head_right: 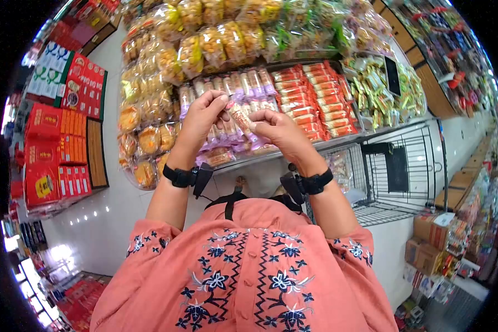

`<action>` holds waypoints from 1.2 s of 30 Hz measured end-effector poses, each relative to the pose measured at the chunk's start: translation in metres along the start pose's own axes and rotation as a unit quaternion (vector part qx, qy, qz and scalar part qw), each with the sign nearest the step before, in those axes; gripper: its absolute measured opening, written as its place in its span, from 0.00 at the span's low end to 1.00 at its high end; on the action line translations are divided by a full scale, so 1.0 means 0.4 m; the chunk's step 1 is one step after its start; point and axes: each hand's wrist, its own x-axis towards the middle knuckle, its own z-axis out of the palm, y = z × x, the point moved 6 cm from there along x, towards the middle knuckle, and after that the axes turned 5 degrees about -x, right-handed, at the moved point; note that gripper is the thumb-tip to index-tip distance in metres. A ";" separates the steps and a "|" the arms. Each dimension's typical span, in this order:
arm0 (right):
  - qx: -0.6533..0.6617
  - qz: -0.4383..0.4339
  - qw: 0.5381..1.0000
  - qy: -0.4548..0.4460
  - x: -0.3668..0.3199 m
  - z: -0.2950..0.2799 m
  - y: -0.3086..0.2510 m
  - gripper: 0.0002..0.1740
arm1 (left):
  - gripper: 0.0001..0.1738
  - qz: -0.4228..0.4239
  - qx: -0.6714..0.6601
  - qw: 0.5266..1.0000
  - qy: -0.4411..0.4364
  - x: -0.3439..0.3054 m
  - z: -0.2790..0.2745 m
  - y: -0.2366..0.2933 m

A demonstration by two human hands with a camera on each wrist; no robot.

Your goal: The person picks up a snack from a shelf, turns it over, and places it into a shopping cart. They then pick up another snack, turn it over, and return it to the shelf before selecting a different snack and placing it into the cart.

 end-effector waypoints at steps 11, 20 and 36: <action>0.081 0.042 0.996 0.006 0.148 0.128 0.070 0.11 | 0.22 0.002 0.024 0.999 0.028 -0.116 -0.079 -0.086; 0.036 0.036 0.998 0.036 0.234 0.139 0.085 0.11 | 0.16 0.180 0.367 0.895 0.177 -0.087 -0.211 -0.006; 0.159 -0.011 0.986 0.042 0.377 0.142 0.123 0.07 | 0.21 0.087 0.481 0.859 0.151 0.008 -0.179 -0.049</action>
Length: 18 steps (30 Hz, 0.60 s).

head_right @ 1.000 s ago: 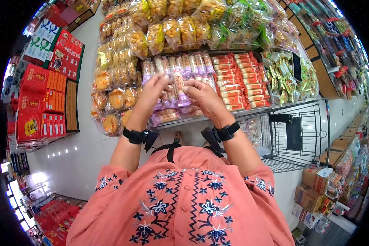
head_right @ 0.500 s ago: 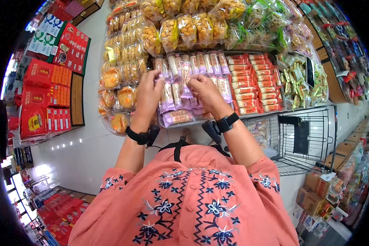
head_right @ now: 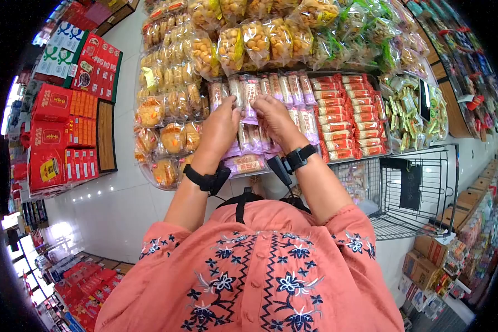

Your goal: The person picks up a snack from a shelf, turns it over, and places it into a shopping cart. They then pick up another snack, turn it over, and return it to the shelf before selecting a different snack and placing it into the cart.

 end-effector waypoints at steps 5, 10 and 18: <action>0.022 0.020 0.999 -0.025 0.008 -0.010 0.009 0.06 | 0.25 -0.048 -0.028 0.998 -0.022 0.002 0.002 -0.003; 0.031 0.039 0.998 -0.038 -0.005 0.009 -0.013 0.06 | 0.29 -0.084 -0.092 0.992 -0.019 0.007 0.005 -0.018; 0.019 0.058 0.998 -0.028 -0.036 0.022 -0.047 0.10 | 0.34 -0.154 -0.260 0.953 -0.034 0.016 0.066 -0.087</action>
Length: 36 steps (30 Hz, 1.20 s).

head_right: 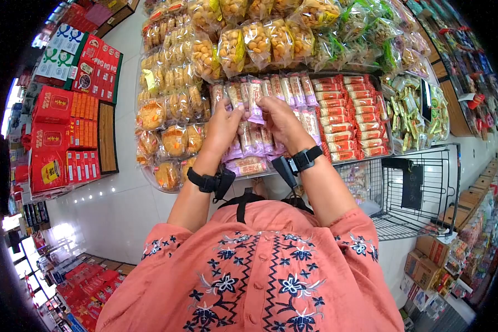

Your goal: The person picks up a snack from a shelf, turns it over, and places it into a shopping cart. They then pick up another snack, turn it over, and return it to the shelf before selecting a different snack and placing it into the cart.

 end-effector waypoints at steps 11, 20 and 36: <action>-0.013 -0.007 1.000 0.004 0.018 0.005 0.014 0.07 | 0.31 0.049 0.081 0.993 0.065 0.015 -0.009 -0.040; -0.275 -0.087 0.950 0.118 0.071 -0.019 0.007 0.13 | 0.18 0.093 0.292 0.948 0.085 -0.031 -0.054 0.091; -0.563 -0.167 0.789 0.183 0.112 0.042 -0.015 0.19 | 0.12 0.169 0.320 0.924 0.119 -0.040 -0.051 0.052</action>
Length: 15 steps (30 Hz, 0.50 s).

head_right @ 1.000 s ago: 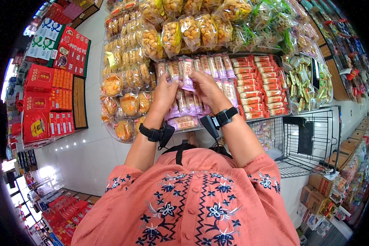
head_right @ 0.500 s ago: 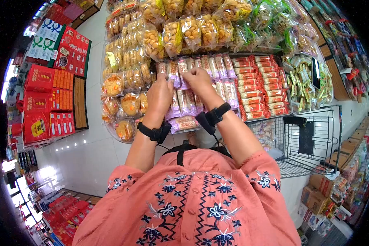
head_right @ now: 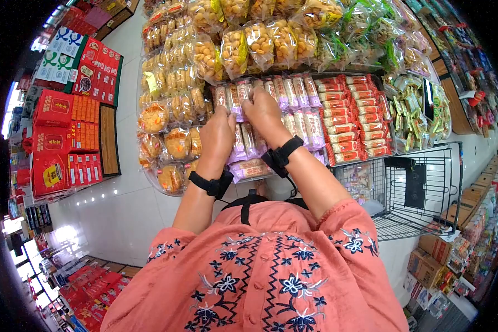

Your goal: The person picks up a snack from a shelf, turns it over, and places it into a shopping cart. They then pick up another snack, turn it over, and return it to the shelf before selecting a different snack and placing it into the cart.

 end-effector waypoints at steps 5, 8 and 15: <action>-0.027 -0.042 0.999 0.018 -0.002 0.002 -0.009 0.19 | 0.11 0.010 -0.001 1.000 0.011 -0.003 0.002 -0.010; -0.035 -0.041 0.998 0.027 -0.010 -0.003 -0.021 0.19 | 0.11 0.012 -0.028 0.999 0.014 -0.005 -0.005 -0.013; -0.010 -0.043 0.999 0.032 -0.019 -0.013 -0.028 0.19 | 0.19 0.038 -0.037 0.996 0.077 -0.004 -0.064 0.004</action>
